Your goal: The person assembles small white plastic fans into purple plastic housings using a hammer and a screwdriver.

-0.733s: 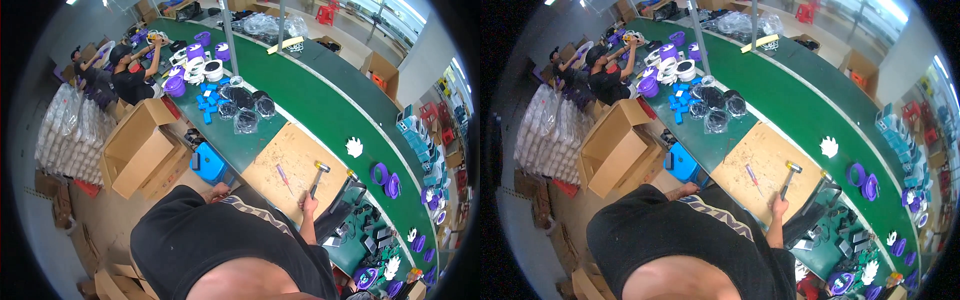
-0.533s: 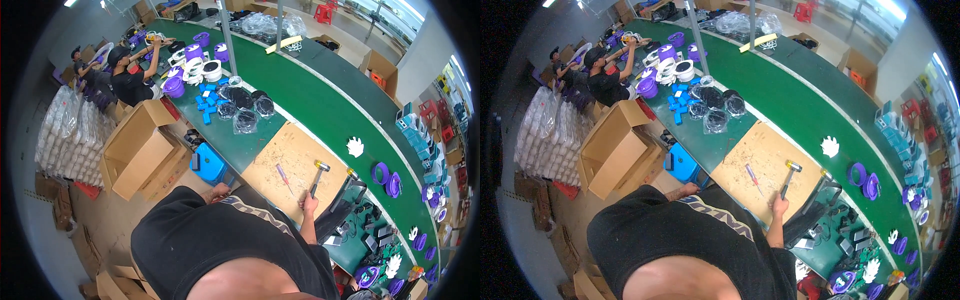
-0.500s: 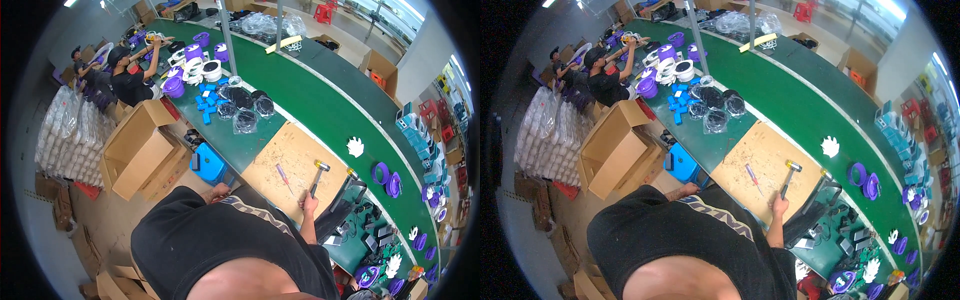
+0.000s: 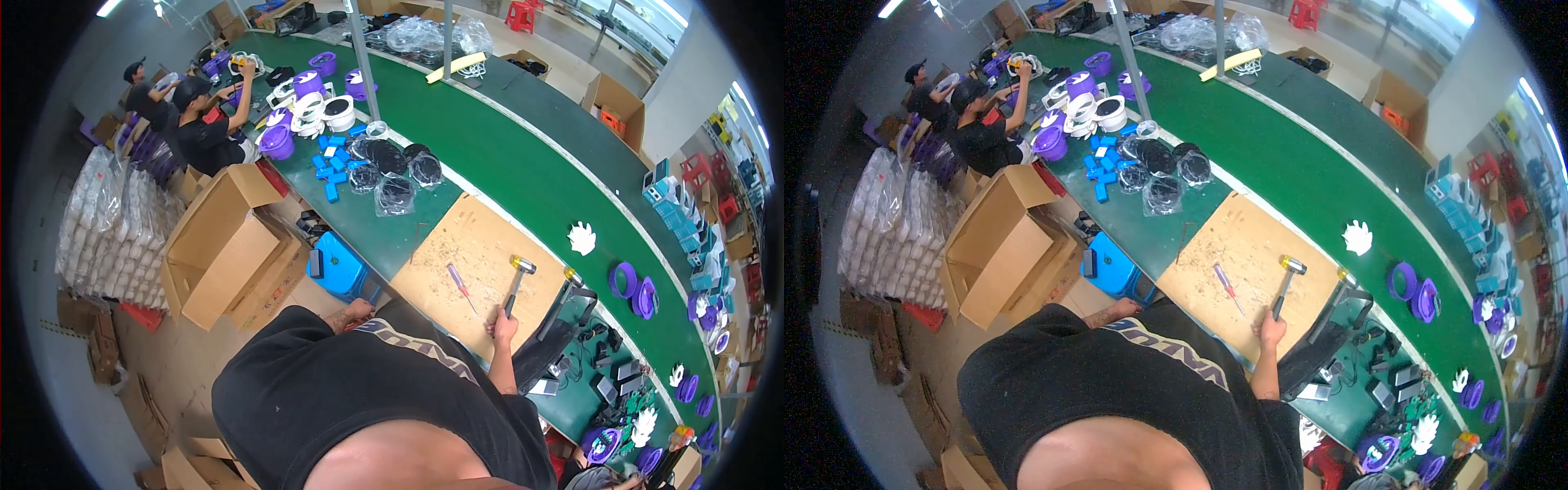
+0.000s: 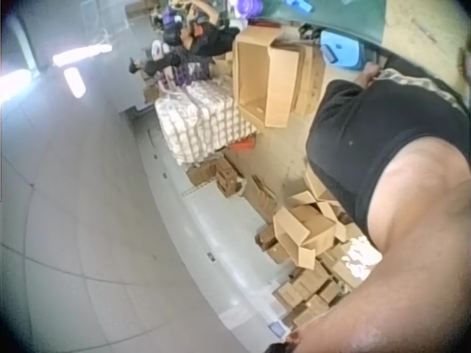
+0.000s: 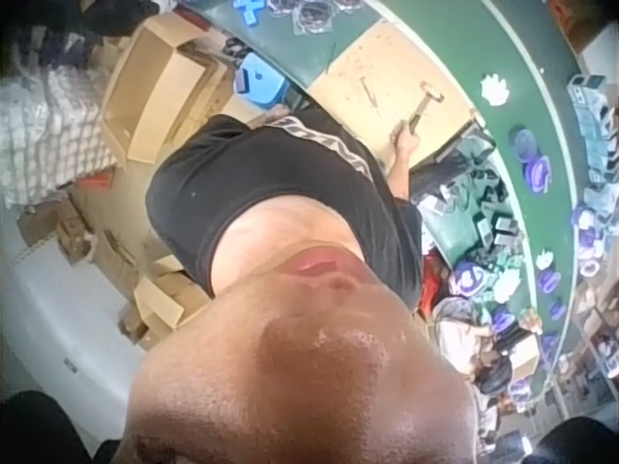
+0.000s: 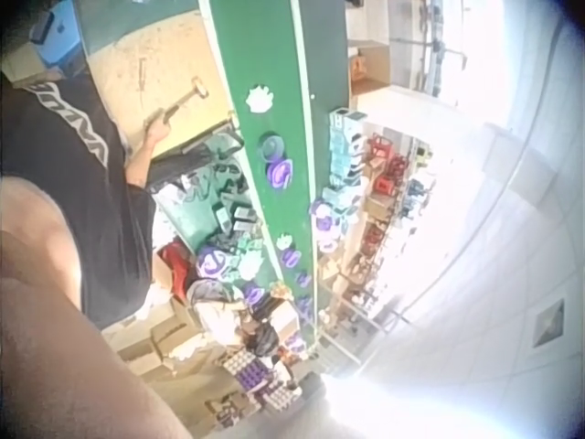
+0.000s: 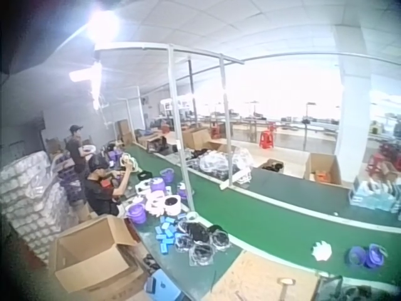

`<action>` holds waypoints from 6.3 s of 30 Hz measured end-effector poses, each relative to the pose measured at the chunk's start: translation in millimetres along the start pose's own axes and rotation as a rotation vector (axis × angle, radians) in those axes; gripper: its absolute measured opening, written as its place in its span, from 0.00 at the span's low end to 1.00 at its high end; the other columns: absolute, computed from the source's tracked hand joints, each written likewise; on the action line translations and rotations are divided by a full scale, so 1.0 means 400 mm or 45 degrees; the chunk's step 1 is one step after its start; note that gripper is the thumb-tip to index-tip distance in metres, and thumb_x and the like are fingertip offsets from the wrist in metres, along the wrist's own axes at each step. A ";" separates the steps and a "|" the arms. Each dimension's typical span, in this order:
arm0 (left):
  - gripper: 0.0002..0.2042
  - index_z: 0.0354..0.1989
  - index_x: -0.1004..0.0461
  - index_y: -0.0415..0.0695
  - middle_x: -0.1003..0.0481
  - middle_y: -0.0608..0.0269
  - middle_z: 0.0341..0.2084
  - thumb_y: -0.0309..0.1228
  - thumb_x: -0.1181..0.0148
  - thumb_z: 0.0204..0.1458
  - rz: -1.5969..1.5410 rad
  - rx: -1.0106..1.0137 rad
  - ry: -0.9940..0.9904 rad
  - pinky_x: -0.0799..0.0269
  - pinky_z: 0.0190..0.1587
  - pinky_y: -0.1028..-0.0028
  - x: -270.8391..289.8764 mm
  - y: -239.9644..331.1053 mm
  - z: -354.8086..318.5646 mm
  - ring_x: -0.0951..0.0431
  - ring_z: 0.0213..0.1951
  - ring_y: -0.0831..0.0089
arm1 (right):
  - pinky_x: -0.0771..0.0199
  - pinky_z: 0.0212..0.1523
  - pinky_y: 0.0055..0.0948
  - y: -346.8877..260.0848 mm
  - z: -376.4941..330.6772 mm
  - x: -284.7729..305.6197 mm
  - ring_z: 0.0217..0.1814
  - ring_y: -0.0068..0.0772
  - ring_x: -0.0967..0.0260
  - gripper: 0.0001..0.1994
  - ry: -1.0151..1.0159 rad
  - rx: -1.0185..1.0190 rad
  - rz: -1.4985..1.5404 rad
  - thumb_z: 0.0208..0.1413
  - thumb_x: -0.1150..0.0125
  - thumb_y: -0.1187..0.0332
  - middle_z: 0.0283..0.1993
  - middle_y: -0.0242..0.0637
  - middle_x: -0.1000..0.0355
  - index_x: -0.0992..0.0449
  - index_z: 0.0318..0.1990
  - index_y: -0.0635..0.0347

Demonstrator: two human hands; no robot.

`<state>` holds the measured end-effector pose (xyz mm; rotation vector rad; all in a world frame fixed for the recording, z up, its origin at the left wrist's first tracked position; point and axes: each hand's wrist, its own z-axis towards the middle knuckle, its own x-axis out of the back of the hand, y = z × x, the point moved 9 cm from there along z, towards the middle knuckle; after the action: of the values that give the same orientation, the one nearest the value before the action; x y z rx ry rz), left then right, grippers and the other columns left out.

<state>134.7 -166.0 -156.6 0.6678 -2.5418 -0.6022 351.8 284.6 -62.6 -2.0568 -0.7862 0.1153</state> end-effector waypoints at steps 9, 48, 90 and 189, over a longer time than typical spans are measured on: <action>0.13 0.43 0.27 0.34 0.21 0.46 0.30 0.30 0.45 0.54 -0.119 0.061 0.004 0.21 0.28 0.62 0.000 0.033 -0.055 0.19 0.28 0.57 | 0.38 0.09 0.29 -0.004 -0.002 -0.001 0.09 0.29 0.37 0.18 0.014 0.024 -0.021 0.56 0.43 0.58 0.15 0.40 0.33 0.30 0.26 0.67; 0.11 0.34 0.24 0.31 0.21 0.49 0.26 0.29 0.43 0.51 0.053 -0.211 -0.053 0.23 0.25 0.65 -0.018 0.015 0.017 0.20 0.24 0.62 | 0.36 0.09 0.30 -0.001 -0.009 -0.004 0.09 0.31 0.37 0.18 -0.005 0.008 0.018 0.55 0.43 0.59 0.15 0.40 0.33 0.32 0.24 0.67; 0.12 0.37 0.23 0.33 0.21 0.50 0.29 0.32 0.43 0.52 -0.023 -0.026 0.006 0.22 0.26 0.66 -0.010 0.034 -0.039 0.20 0.27 0.61 | 0.38 0.09 0.28 0.006 0.002 0.000 0.09 0.29 0.38 0.17 0.022 0.033 0.006 0.56 0.43 0.59 0.14 0.40 0.33 0.32 0.22 0.63; 0.22 0.58 0.40 0.35 0.35 0.45 0.58 0.35 0.50 0.60 -1.638 -0.317 -0.160 0.33 0.61 0.54 0.529 1.100 0.482 0.32 0.59 0.53 | 0.38 0.09 0.27 0.010 0.044 -0.007 0.09 0.29 0.35 0.19 0.225 -0.179 -0.054 0.55 0.39 0.57 0.13 0.40 0.33 0.32 0.21 0.62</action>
<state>-283.2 123.4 -25.3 2.1813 -1.7713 -1.3189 345.1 294.0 -76.5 -2.1461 -0.7452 -0.1472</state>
